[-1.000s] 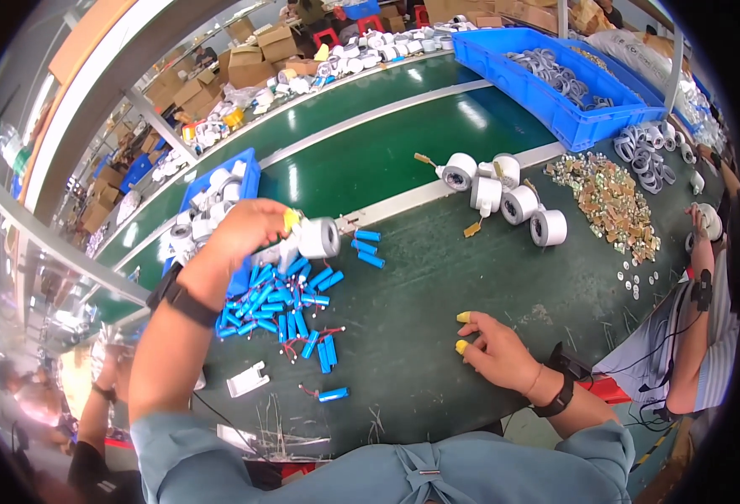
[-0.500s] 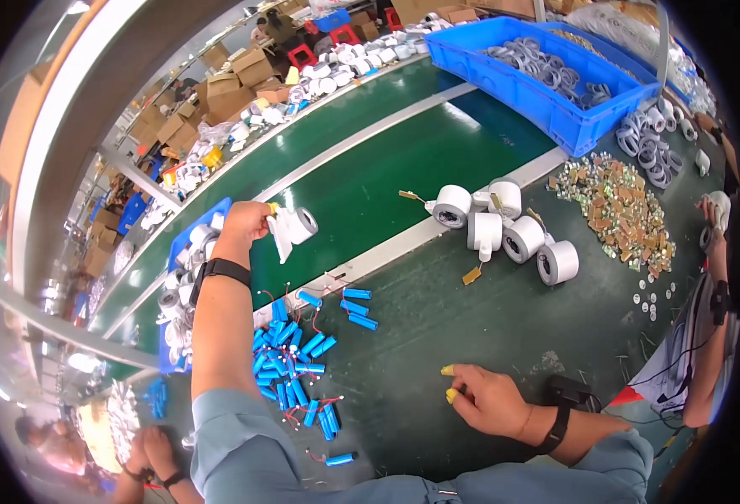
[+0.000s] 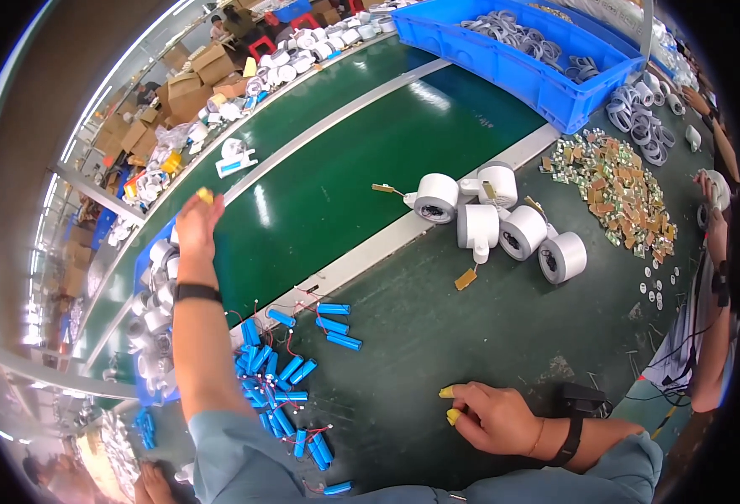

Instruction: Assembling small electronic cooling fans by connecting wires and fitting components into plastic housings.

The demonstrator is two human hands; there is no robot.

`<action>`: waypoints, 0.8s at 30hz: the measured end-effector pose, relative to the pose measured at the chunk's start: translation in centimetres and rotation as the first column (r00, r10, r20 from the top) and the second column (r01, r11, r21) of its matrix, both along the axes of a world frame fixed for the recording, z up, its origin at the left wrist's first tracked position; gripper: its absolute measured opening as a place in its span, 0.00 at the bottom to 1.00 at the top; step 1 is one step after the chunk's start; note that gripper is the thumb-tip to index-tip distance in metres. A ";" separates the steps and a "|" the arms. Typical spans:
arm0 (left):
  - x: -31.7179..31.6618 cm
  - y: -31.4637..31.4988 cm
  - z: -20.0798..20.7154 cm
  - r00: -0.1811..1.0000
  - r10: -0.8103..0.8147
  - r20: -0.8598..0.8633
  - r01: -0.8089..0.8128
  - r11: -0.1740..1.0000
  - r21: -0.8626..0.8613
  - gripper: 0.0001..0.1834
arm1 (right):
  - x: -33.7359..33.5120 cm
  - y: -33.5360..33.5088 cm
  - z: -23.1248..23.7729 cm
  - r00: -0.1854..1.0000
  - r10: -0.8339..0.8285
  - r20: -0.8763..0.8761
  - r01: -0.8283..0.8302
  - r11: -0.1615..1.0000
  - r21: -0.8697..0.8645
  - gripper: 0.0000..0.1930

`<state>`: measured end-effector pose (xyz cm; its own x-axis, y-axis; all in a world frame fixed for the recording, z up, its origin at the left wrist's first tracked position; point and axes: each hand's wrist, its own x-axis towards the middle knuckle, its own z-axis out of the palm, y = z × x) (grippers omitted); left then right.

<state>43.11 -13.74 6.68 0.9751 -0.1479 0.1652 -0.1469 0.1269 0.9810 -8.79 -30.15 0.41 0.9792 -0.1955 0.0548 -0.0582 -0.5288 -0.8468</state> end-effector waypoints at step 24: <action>-41.3 29.4 -1.1 0.946 -0.245 0.213 -0.155 0.235 0.960 0.24 | -0.3 1.0 -1.3 0.993 0.063 0.095 -0.065 0.998 0.015 0.14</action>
